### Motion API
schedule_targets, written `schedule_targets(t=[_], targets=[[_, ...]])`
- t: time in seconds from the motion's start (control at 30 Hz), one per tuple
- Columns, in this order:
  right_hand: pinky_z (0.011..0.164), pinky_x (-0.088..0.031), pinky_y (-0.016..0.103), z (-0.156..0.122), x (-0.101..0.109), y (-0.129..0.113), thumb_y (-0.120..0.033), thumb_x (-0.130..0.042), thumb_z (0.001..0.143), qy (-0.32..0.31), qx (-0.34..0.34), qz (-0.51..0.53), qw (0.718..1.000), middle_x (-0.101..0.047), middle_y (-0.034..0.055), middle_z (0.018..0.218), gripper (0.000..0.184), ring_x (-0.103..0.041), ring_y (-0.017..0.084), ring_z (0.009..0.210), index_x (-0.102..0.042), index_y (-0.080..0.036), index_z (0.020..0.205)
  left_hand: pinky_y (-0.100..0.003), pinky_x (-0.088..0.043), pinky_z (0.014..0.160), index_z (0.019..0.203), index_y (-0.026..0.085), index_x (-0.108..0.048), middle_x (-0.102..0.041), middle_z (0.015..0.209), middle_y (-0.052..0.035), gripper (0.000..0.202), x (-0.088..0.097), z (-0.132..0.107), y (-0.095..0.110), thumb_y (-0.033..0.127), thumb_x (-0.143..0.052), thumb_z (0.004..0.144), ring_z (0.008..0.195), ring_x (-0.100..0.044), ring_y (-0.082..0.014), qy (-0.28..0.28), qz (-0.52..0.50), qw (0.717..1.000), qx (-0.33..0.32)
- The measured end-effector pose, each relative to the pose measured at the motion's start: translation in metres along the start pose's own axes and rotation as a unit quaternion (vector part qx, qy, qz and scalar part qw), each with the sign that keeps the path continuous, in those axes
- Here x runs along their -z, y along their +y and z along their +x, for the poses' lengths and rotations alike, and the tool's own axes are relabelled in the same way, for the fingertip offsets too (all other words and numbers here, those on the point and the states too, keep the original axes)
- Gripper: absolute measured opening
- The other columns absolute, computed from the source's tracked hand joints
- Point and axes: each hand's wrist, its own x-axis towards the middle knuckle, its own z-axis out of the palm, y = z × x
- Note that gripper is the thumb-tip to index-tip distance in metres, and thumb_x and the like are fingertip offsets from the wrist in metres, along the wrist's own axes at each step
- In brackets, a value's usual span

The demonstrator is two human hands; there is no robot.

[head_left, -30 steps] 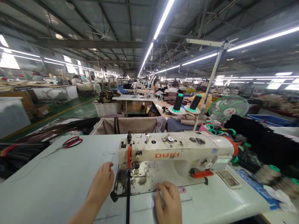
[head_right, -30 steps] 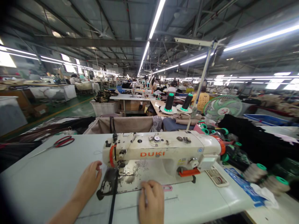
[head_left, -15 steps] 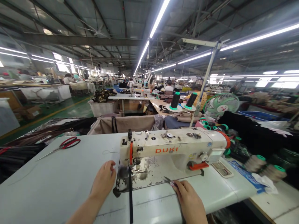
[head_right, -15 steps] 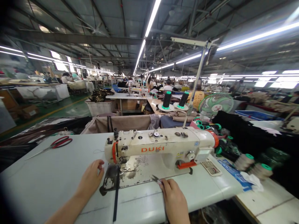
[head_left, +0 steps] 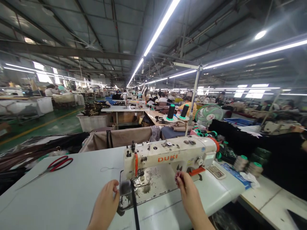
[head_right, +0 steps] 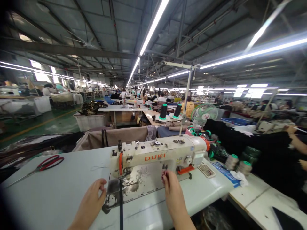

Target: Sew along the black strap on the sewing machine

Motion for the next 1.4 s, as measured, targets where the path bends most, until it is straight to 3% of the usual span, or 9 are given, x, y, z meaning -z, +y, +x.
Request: schedule_targets(t=[0.13,0.33,0.53,0.67,0.83,0.93,1.03,1.2,1.4], targets=[[0.065,-0.058,0.038,0.024,-0.022,-0.006,-0.051,-0.056,0.089,0.014,-0.049,0.057,0.997,-0.071,0.0074,0.078,0.035,-0.067,0.025,0.065,-0.067,-0.019,0.101,-0.044,-0.052,0.091,0.107,0.023,-0.053,-0.063,0.091,-0.0039,0.019,0.002,-0.005,0.006,0.028,-0.042,0.093,0.091,-0.067,-0.0259,-0.006,-0.012,1.0,-0.001],[0.051,-0.059,0.039,-0.001,-0.051,0.013,-0.059,-0.063,0.074,0.059,-0.112,0.121,0.985,-0.069,0.0064,0.07,0.041,-0.07,0.029,0.059,-0.06,-0.022,0.092,-0.042,-0.052,0.091,0.111,0.02,-0.055,-0.064,0.096,-0.0061,0.024,0.003,-0.012,0.018,0.02,-0.038,0.094,0.092,-0.067,-0.0243,-0.023,-0.018,1.0,-0.003],[0.074,-0.064,0.042,0.015,-0.061,0.021,-0.054,-0.056,0.074,0.071,-0.119,0.119,0.983,-0.071,0.0073,0.078,0.039,-0.075,0.027,0.069,-0.052,-0.022,0.096,-0.039,-0.051,0.091,0.106,0.02,-0.057,-0.063,0.094,-0.0059,0.025,0.003,-0.013,0.026,0.013,-0.042,0.088,0.093,-0.065,-0.0239,-0.041,-0.029,0.999,-0.016],[0.071,-0.058,0.038,0.01,-0.065,0.016,-0.047,-0.052,0.075,0.043,-0.101,0.04,0.993,-0.068,0.0059,0.078,0.035,-0.071,0.026,0.073,-0.058,-0.02,0.096,-0.041,-0.051,0.092,0.107,0.019,-0.057,-0.062,0.094,-0.0064,0.025,0.006,-0.013,0.027,0.013,-0.042,0.089,0.093,-0.064,-0.0238,-0.042,-0.032,0.999,-0.012],[0.063,-0.046,0.034,-0.025,-0.076,-0.004,-0.04,-0.057,0.084,-0.088,-0.061,-0.092,0.99,-0.058,-0.0011,0.058,0.029,-0.061,0.024,0.059,-0.075,-0.022,0.098,-0.04,-0.051,0.09,0.106,0.019,-0.058,-0.062,0.092,-0.0055,0.023,0.005,-0.017,0.025,0.015,-0.043,0.089,0.091,-0.065,-0.0238,-0.049,-0.036,0.998,-0.018],[0.075,-0.05,0.036,-0.035,-0.086,-0.018,-0.035,-0.057,0.093,-0.127,-0.028,-0.152,0.98,-0.07,0.0059,0.08,0.035,-0.068,0.027,0.074,-0.075,-0.023,0.12,-0.041,-0.051,0.092,0.109,0.02,-0.058,-0.063,0.093,-0.0051,0.026,0.002,-0.02,0.023,0.013,-0.042,0.089,0.093,-0.066,-0.0235,-0.061,-0.036,0.997,-0.022],[0.089,-0.052,0.037,-0.036,-0.094,-0.026,-0.03,-0.058,0.096,-0.147,0.006,-0.203,0.968,-0.071,0.0119,0.102,0.033,-0.07,0.028,0.092,-0.076,-0.023,0.122,-0.042,-0.051,0.095,0.111,0.02,-0.057,-0.064,0.096,-0.0059,0.028,-0.001,-0.022,0.023,0.012,-0.04,0.09,0.095,-0.066,-0.0236,-0.066,-0.032,0.997,-0.021],[0.09,-0.055,0.034,-0.038,-0.096,-0.023,-0.022,-0.06,0.094,-0.152,0.029,-0.288,0.945,-0.066,0.0119,0.109,0.018,-0.069,0.028,0.103,-0.075,-0.022,0.104,-0.042,-0.051,0.093,0.108,0.021,-0.057,-0.063,0.098,-0.0067,0.027,0.003,-0.021,0.031,0.012,-0.039,0.091,0.096,-0.065,-0.0244,-0.076,-0.036,0.996,-0.019],[0.09,-0.057,0.046,-0.043,-0.08,-0.006,-0.007,-0.039,0.098,-0.142,0.026,-0.379,0.914,-0.068,0.0192,0.106,0.036,-0.07,0.035,0.1,-0.071,-0.012,0.113,-0.038,-0.049,0.091,0.103,0.021,-0.057,-0.062,0.098,-0.0064,0.026,0.011,-0.019,0.042,0.007,-0.041,0.088,0.096,-0.063,-0.0228,-0.072,-0.033,0.997,-0.015]])
